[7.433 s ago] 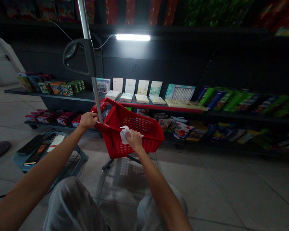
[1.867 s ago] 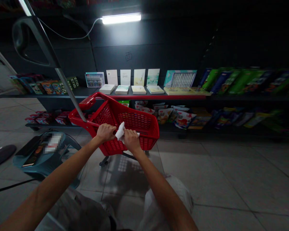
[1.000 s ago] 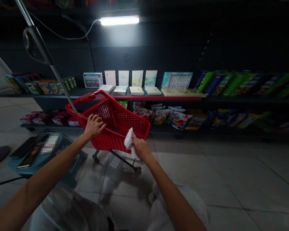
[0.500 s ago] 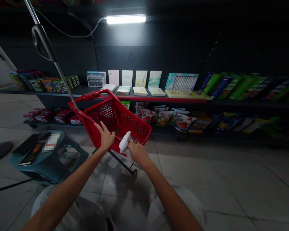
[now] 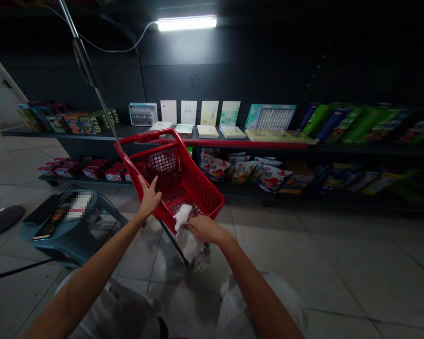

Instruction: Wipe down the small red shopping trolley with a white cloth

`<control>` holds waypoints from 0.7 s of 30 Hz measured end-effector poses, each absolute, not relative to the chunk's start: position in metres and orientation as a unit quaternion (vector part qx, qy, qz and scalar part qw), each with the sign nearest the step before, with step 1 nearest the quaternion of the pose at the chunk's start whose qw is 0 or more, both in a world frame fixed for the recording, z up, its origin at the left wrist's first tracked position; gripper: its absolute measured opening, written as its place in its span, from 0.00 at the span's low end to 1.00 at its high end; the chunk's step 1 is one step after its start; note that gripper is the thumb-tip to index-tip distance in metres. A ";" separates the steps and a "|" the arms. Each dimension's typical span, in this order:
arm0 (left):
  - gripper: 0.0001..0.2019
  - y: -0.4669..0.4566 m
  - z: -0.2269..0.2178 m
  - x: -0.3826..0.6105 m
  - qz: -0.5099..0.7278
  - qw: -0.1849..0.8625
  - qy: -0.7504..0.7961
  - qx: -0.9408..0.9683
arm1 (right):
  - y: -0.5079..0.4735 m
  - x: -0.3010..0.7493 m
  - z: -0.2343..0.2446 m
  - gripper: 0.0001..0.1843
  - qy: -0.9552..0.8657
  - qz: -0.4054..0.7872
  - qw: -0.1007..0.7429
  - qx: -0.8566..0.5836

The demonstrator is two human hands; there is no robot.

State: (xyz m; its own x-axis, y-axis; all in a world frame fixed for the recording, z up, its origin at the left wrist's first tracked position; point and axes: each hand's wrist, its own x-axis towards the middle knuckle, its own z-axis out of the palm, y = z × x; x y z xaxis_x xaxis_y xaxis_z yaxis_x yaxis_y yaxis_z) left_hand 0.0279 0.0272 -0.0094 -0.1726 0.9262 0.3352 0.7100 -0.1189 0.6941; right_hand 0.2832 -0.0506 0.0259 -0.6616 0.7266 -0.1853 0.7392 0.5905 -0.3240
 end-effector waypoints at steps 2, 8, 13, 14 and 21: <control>0.38 0.027 -0.009 0.023 0.411 0.151 0.631 0.640 | -0.051 0.283 0.026 0.21 0.895 -0.205 0.026 0.395; 0.38 0.031 -0.010 0.021 0.402 0.162 0.588 0.683 | -0.042 0.288 0.028 0.23 0.889 -0.255 0.061 0.375; 0.35 0.035 -0.011 0.029 0.390 0.164 0.562 0.710 | -0.027 0.301 0.013 0.23 0.866 -0.335 0.069 0.365; 0.34 0.035 -0.011 0.031 0.390 0.164 0.558 0.714 | -0.024 0.303 0.009 0.23 0.858 -0.344 0.075 0.373; 0.28 0.035 0.000 0.041 0.317 0.166 0.586 0.727 | -0.020 0.306 -0.013 0.16 0.824 -0.421 0.096 0.368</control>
